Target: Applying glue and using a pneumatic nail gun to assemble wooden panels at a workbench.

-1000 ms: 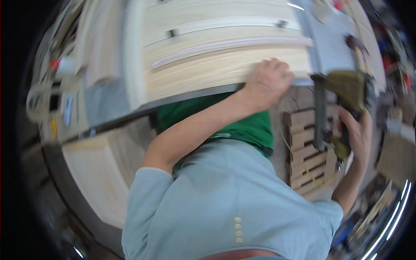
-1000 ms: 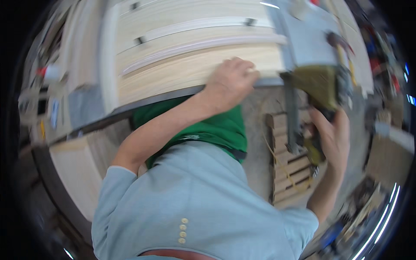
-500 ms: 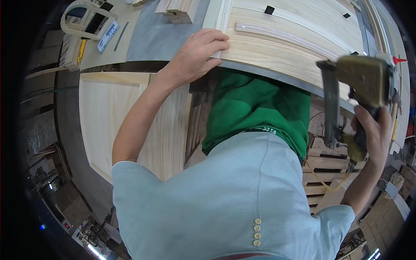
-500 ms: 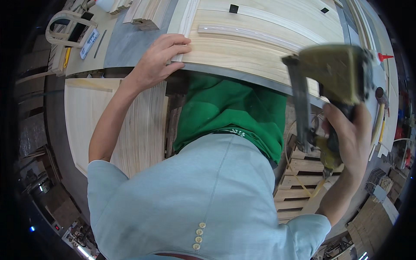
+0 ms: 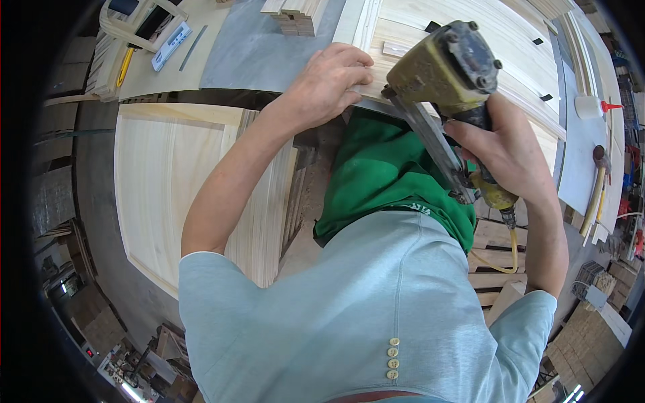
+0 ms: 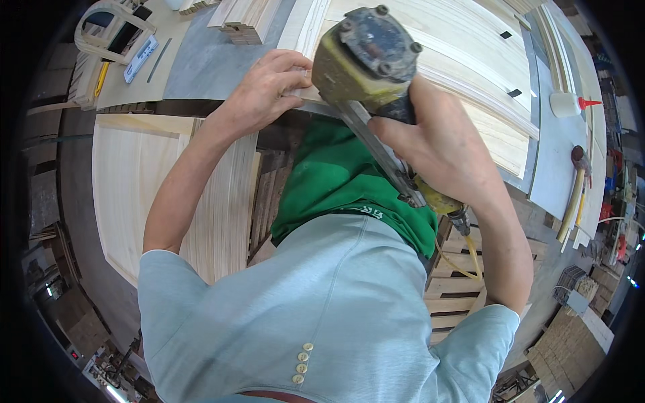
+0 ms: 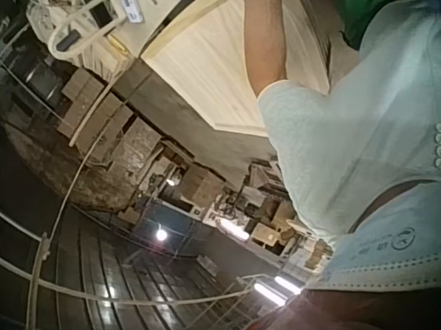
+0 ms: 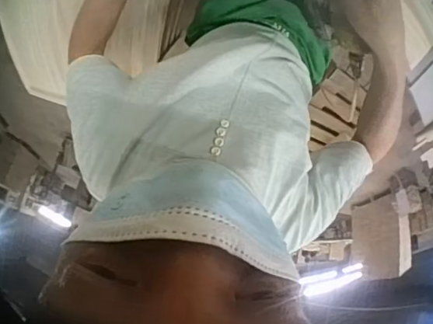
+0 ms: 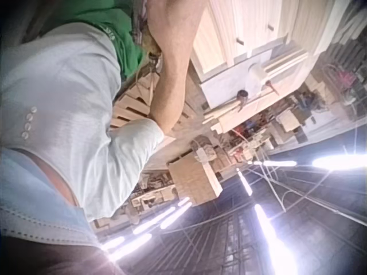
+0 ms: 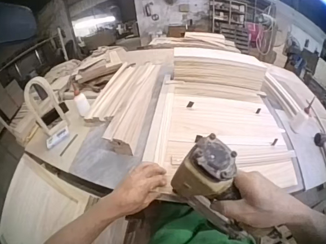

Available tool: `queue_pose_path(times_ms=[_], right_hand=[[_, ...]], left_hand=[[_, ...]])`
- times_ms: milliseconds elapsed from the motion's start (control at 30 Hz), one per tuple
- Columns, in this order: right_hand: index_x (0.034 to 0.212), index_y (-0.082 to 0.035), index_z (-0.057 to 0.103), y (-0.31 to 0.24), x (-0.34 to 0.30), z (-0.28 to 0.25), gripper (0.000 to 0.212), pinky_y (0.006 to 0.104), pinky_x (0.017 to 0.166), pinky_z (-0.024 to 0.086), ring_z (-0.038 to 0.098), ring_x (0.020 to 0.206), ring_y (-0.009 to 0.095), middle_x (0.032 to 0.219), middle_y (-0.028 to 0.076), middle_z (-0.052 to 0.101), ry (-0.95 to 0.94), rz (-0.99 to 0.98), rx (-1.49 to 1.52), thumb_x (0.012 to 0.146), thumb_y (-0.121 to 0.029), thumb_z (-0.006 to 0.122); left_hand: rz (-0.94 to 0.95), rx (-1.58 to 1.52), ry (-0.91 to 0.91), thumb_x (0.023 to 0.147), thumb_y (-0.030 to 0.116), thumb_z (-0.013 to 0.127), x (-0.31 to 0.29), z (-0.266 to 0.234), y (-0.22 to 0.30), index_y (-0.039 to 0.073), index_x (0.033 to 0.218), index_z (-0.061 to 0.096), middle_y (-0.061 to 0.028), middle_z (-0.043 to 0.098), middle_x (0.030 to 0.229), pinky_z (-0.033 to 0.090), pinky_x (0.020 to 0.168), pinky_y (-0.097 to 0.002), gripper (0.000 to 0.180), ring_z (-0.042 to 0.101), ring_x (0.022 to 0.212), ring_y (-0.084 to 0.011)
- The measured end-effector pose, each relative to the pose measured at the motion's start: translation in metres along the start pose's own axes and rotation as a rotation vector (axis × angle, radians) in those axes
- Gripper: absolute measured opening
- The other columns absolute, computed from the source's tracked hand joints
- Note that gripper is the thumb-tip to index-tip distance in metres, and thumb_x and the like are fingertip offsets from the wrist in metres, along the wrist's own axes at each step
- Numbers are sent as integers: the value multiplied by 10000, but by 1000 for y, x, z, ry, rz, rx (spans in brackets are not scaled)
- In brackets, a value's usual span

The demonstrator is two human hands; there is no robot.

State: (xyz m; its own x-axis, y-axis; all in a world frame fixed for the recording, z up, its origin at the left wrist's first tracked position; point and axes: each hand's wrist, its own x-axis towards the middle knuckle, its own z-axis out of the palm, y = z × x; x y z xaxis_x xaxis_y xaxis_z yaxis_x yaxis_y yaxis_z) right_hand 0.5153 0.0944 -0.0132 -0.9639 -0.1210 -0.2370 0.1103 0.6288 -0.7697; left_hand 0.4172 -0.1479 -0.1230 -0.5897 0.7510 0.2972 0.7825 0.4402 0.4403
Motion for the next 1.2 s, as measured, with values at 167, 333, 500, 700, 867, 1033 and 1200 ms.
queue_pose_path(times_ms=[167, 333, 500, 700, 867, 1033, 1200], right_hand=[[906, 20, 543, 7, -4, 1, 193, 237, 497, 397, 501, 547, 83, 671, 25, 552, 52, -122, -83, 827, -138, 619], [904, 27, 536, 11, -44, -28, 188, 237, 502, 398, 497, 554, 79, 655, 19, 541, 79, 98, 52, 830, -128, 612], [904, 38, 531, 29, -74, -46, 200, 236, 504, 397, 496, 552, 77, 648, 18, 539, 204, 271, 98, 827, -125, 619], [912, 37, 534, 46, -81, -53, 214, 235, 505, 398, 497, 554, 74, 666, 15, 544, 250, 319, 2, 821, -131, 630], [911, 36, 532, 56, -100, -65, 224, 238, 503, 398, 495, 556, 72, 680, 16, 546, 280, 332, -15, 820, -142, 633], [909, 37, 529, 74, -122, -84, 223, 241, 504, 401, 493, 554, 76, 679, 16, 543, 354, 405, -1, 825, -144, 628], [903, 27, 539, 87, -129, -94, 227, 237, 509, 411, 505, 554, 81, 680, 20, 549, 390, 488, 3, 813, -154, 642]], left_hand=[[21, 39, -5, 682, 25, 676, 1, -3, 1, 13, 904, 628, -102, 494, 1286, 366, 1000, -412, 228, 418, 1217, -301], [82, 110, -94, 669, 35, 661, 11, -10, -4, 21, 852, 576, -116, 369, 1433, 318, 1042, -451, 203, 291, 1332, -338], [122, 147, -322, 656, 33, 641, 31, -19, -8, 27, 811, 480, -103, 311, 1479, 286, 1072, -460, 224, 206, 1381, -351], [63, 126, -408, 640, 8, 637, 38, -24, 0, 28, 813, 437, -105, 309, 1481, 272, 1086, -448, 265, 215, 1380, -349], [-1, 118, -435, 620, -17, 647, 39, -28, 10, 31, 818, 436, -112, 312, 1479, 267, 1088, -439, 294, 225, 1377, -349], [-19, 112, -453, 602, -26, 660, 43, -29, 14, 27, 810, 437, -110, 309, 1482, 263, 1091, -435, 310, 227, 1378, -344], [-43, 87, -466, 591, -36, 662, 45, -30, 19, 16, 793, 431, -115, 305, 1483, 259, 1095, -432, 311, 225, 1381, -342]])
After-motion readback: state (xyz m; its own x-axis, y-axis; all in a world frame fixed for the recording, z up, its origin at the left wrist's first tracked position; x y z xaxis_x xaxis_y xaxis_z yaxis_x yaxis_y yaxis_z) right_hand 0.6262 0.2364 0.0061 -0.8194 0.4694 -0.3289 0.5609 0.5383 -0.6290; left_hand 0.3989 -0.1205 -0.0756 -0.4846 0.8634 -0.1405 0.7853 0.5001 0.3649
